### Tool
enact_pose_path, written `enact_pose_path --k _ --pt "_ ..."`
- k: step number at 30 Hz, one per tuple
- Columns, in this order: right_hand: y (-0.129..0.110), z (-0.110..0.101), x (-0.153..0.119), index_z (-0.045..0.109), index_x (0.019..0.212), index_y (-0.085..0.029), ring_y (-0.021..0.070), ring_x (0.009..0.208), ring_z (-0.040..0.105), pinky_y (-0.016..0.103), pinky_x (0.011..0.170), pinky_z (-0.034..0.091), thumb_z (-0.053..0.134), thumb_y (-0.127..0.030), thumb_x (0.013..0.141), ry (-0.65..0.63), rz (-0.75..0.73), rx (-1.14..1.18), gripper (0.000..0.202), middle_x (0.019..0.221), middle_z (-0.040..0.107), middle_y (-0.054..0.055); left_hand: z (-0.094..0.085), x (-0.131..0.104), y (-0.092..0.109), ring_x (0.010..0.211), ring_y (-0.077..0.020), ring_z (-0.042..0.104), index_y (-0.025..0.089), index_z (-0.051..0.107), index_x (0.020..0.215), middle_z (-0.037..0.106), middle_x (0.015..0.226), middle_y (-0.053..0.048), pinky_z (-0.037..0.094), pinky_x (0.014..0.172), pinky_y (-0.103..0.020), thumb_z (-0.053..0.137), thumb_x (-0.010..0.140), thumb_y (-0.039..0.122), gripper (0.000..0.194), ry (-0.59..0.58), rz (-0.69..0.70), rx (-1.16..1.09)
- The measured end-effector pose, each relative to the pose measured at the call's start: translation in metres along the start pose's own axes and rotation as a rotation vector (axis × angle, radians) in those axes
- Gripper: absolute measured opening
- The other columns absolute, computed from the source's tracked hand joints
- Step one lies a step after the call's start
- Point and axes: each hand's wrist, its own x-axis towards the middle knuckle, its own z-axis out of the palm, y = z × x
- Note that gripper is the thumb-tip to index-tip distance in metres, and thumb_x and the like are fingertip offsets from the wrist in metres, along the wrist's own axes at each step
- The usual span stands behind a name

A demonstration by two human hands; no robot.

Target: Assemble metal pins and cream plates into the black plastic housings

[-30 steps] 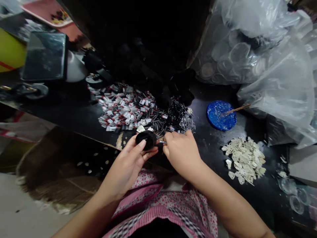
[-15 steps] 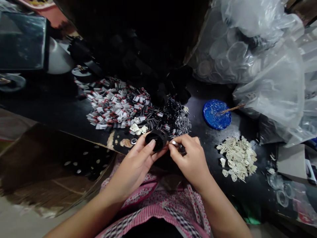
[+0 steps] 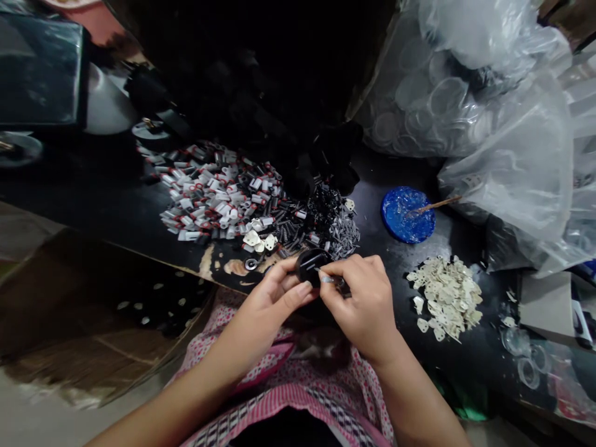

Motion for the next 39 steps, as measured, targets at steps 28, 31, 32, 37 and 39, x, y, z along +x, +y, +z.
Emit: enact_pose_path --k 28,31,32,37,39 --pt "0.028 0.001 -0.004 0.067 0.101 -0.021 0.0216 0.089 0.067 0.036 0.081 0.032 0.055 -0.021 0.098 -0.219 0.225 -0.247 0.013 0.099 0.075 0.004 -0.007 0.002 0.007 0.117 -0.0304 0.068 0.019 0.065 0.124 0.073 0.126 -0.013 0.051 0.106 -0.044 0.063 0.094 0.030 0.032 0.051 -0.112 -0.135" --pt "0.031 0.001 -0.002 0.067 0.093 -0.020 0.0212 0.083 0.065 0.035 0.079 0.031 0.056 -0.023 0.097 -0.185 0.202 -0.285 0.011 0.091 0.072 0.003 -0.007 -0.002 0.004 0.118 -0.0304 0.067 0.020 0.065 0.126 0.072 0.128 -0.012 0.051 0.105 -0.044 0.062 0.095 0.031 0.034 0.058 -0.092 -0.117" --pt "0.030 0.000 -0.001 0.066 0.090 -0.020 0.0209 0.082 0.064 0.035 0.078 0.031 0.057 -0.023 0.096 -0.169 0.216 -0.263 0.011 0.089 0.072 0.003 -0.006 -0.004 0.002 0.119 -0.0300 0.067 0.021 0.065 0.127 0.071 0.129 -0.011 0.051 0.106 -0.043 0.063 0.095 0.031 0.034 0.070 -0.083 -0.106" --pt "0.020 -0.001 -0.003 0.061 0.081 -0.021 0.0167 0.074 0.060 0.032 0.077 0.035 0.061 -0.021 0.088 -0.161 0.284 0.049 0.007 0.082 0.071 -0.001 0.002 -0.007 -0.002 0.124 -0.0239 0.063 0.025 0.069 0.123 0.070 0.133 -0.004 0.047 0.110 -0.036 0.063 0.095 0.027 0.028 0.081 -0.032 -0.131" --pt "0.015 0.001 -0.004 0.061 0.079 -0.021 0.0159 0.073 0.059 0.031 0.076 0.037 0.061 -0.020 0.086 -0.144 0.273 0.150 0.007 0.079 0.070 -0.002 0.004 -0.005 -0.001 0.119 -0.0246 0.066 0.024 0.069 0.121 0.072 0.129 -0.006 0.050 0.108 -0.039 0.062 0.096 0.028 0.026 0.063 -0.045 -0.198"
